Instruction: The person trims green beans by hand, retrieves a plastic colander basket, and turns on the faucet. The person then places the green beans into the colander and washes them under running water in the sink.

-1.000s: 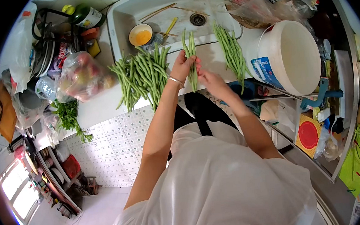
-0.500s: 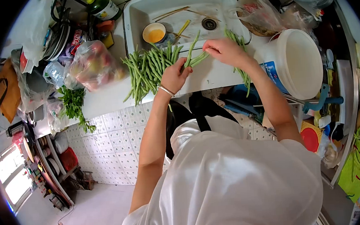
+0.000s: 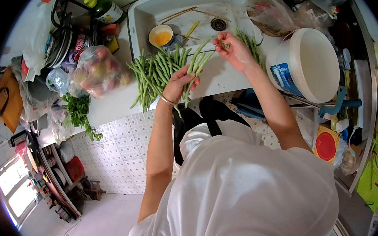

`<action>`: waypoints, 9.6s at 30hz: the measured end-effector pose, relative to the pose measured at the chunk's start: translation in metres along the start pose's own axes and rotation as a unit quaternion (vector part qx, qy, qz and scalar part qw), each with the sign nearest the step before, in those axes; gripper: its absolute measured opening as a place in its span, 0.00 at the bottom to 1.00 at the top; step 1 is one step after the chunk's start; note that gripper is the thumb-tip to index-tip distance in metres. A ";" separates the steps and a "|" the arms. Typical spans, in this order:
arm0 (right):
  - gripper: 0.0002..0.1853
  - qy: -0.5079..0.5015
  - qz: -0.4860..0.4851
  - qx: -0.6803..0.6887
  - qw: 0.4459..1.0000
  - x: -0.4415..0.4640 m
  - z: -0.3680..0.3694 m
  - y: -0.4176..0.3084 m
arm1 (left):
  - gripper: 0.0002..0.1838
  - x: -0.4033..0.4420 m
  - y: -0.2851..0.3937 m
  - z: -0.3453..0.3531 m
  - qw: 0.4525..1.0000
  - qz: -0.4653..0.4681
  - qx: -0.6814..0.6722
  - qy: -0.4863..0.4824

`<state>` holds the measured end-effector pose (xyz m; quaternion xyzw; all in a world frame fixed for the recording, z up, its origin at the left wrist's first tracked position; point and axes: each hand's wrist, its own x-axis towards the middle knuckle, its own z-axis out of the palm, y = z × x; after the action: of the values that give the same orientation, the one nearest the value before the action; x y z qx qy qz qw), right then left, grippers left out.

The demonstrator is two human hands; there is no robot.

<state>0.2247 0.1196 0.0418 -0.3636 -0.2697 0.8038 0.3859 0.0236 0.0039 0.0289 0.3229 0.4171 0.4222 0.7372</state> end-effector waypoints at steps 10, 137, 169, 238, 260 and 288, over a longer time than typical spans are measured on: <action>0.08 -0.103 -0.036 -0.384 0.917 0.005 -0.013 -0.022 | 0.15 0.003 0.016 -0.003 1.000 -0.023 -0.009 -0.008; 0.21 0.079 -0.085 -0.094 0.989 -0.075 -0.066 0.013 | 0.18 0.141 -0.035 0.063 0.959 -0.024 -0.282 -0.028; 0.06 0.030 -0.267 -0.702 0.660 -0.070 0.020 0.010 | 0.16 0.076 0.016 0.007 0.871 0.248 -0.404 0.130; 0.06 -0.002 -0.121 -0.179 0.976 -0.055 0.004 0.007 | 0.12 0.068 -0.001 0.008 0.852 0.245 -0.463 0.002; 0.05 0.137 -0.141 -0.162 0.967 -0.034 -0.001 0.033 | 0.12 0.054 -0.001 0.025 0.888 0.232 -0.397 0.022; 0.04 0.041 -0.031 -0.267 0.962 -0.055 -0.016 0.039 | 0.13 0.045 0.005 0.003 0.860 0.278 -0.427 0.007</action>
<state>0.2453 0.0557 0.0253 -0.4777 -0.4698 0.6745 0.3101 0.0379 0.0455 0.0191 0.0759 0.0936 0.7487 0.6519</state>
